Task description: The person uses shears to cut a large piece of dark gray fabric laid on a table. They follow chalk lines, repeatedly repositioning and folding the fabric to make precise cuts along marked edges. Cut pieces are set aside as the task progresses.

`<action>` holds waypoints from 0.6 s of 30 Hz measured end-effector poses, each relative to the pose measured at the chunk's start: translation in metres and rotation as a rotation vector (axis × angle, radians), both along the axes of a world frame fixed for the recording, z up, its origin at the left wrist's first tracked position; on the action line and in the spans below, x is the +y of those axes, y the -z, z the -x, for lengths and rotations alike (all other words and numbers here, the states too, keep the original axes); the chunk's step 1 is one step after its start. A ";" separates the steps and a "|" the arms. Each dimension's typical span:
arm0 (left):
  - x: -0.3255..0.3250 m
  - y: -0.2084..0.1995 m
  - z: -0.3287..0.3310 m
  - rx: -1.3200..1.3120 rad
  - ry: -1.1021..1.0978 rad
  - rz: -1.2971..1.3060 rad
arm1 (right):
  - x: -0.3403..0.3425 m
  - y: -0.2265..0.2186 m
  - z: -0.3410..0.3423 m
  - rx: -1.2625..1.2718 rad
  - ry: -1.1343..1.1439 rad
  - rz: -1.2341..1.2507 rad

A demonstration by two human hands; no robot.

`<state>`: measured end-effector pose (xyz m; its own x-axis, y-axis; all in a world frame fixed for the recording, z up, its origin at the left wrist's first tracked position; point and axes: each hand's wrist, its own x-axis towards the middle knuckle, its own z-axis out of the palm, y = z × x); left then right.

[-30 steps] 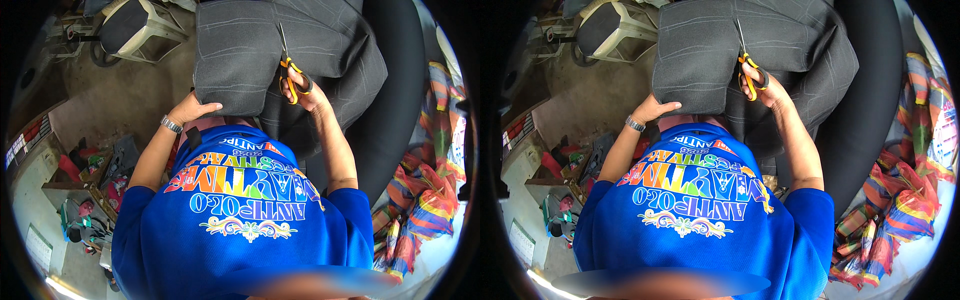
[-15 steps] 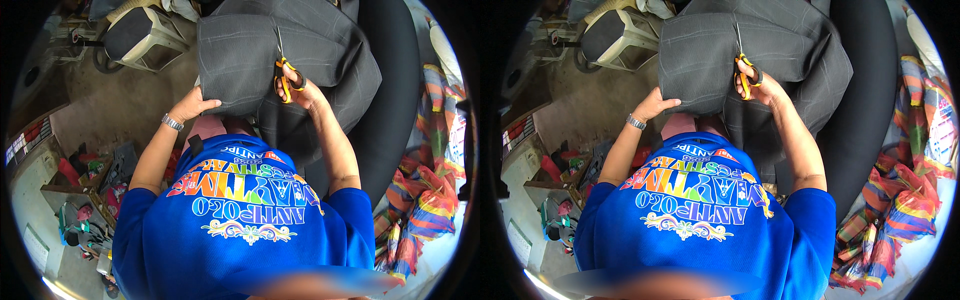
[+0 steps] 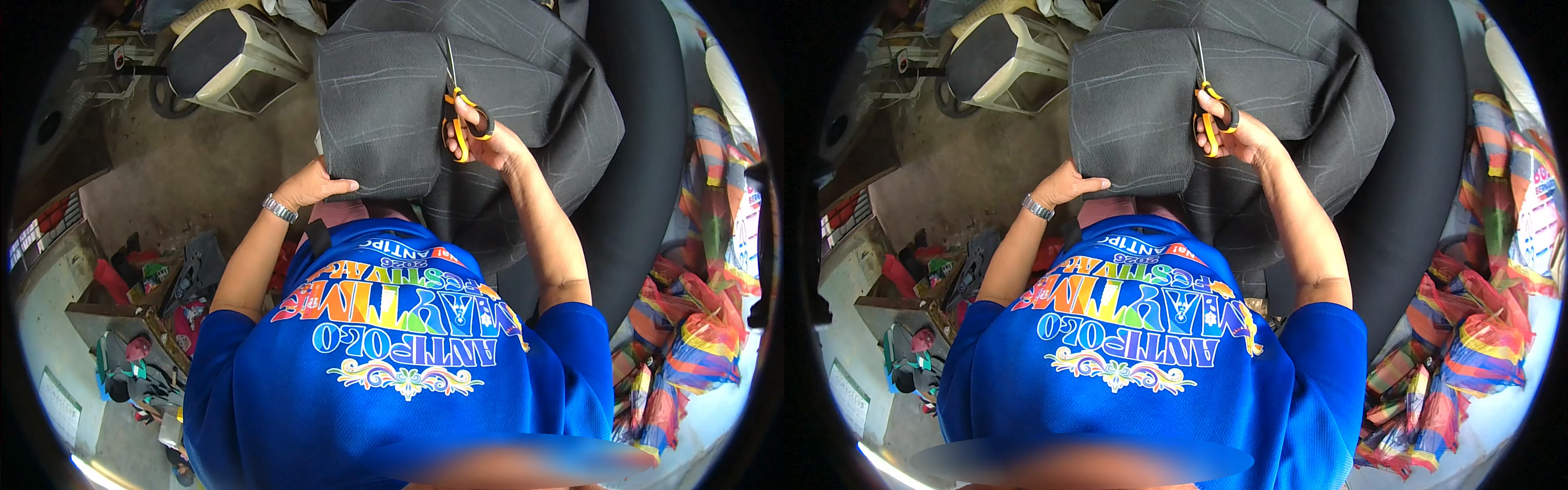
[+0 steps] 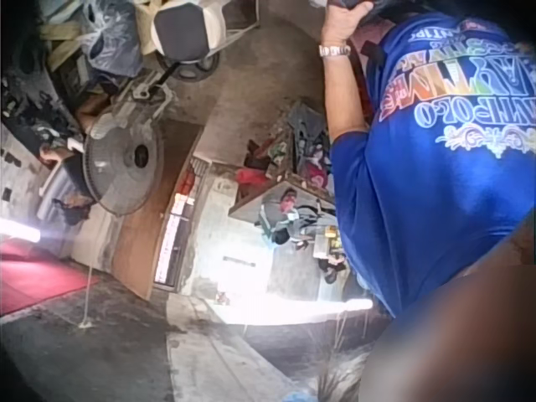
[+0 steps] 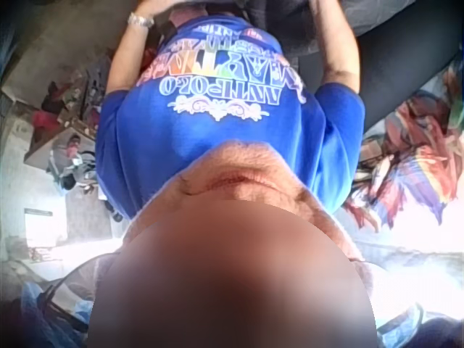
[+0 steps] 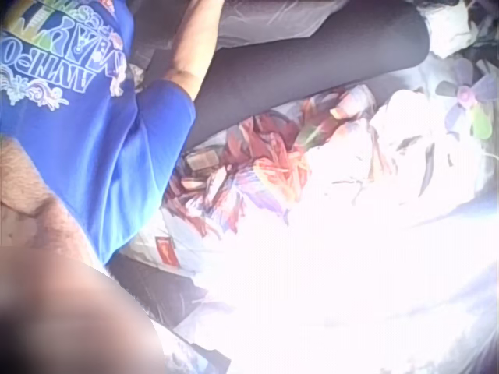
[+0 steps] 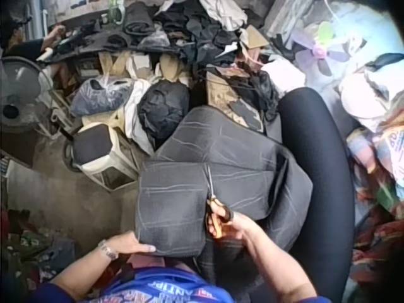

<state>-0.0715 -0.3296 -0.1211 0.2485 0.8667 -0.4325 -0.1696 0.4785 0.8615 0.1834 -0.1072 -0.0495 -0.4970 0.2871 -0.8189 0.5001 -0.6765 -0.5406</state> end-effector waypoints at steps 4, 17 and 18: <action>-0.002 0.002 0.001 0.029 -0.007 -0.009 | -0.005 0.006 0.009 0.037 0.134 -0.060; 0.028 0.009 0.036 -0.918 -0.606 0.192 | -0.084 -0.016 -0.050 0.009 0.076 -0.263; 0.037 0.008 0.034 -0.858 -0.697 0.212 | -0.091 -0.015 -0.057 0.028 0.076 -0.269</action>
